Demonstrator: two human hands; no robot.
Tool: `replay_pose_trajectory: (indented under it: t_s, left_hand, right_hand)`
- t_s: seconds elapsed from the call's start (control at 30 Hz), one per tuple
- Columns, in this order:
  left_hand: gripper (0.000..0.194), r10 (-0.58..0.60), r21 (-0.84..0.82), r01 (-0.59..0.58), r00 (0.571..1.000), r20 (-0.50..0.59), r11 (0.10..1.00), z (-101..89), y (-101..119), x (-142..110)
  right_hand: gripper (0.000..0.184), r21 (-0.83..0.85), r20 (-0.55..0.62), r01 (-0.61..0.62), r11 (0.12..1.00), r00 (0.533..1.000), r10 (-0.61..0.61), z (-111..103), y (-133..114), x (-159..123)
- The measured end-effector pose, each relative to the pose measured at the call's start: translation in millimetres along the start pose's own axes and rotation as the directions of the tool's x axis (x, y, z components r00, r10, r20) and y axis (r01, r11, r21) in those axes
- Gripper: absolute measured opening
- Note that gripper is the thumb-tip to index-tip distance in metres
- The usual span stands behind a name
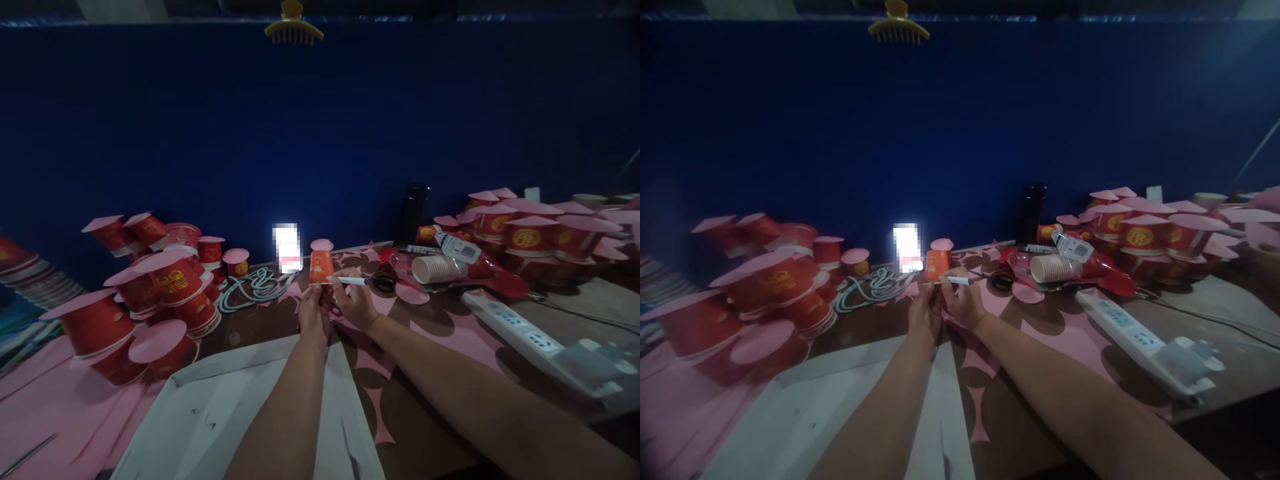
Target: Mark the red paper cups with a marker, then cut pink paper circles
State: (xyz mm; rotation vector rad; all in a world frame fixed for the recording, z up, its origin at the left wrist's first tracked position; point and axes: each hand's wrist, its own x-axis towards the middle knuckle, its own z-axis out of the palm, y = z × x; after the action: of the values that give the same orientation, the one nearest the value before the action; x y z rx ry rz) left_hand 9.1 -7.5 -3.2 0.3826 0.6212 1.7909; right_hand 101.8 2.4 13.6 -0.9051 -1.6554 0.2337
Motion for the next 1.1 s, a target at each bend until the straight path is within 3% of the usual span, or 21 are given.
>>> replay_pose_trajectory:
  t_s: [0.57, 0.77, 1.1]
  left_hand:
    - [0.023, 0.029, 0.041, -0.029, 1.0, 0.003, 0.999, 3.8, 0.7, -3.2]
    - [0.021, 0.019, 0.025, -0.018, 0.999, -0.046, 1.0, 5.3, 1.3, -2.1]
    - [0.018, -0.01, -0.017, 0.009, 1.0, -0.02, 1.0, 4.5, 1.2, -2.5]
  right_hand:
    - [0.015, -0.116, 0.033, 0.069, 0.991, 0.997, -0.066, 0.8, 1.2, 1.2]
    - [0.015, -0.136, 0.073, 0.077, 0.988, 0.995, -0.068, -1.0, 1.3, 2.3]
    - [0.013, -0.096, 0.065, 0.091, 0.991, 0.994, -0.085, -0.4, 3.4, 2.3]
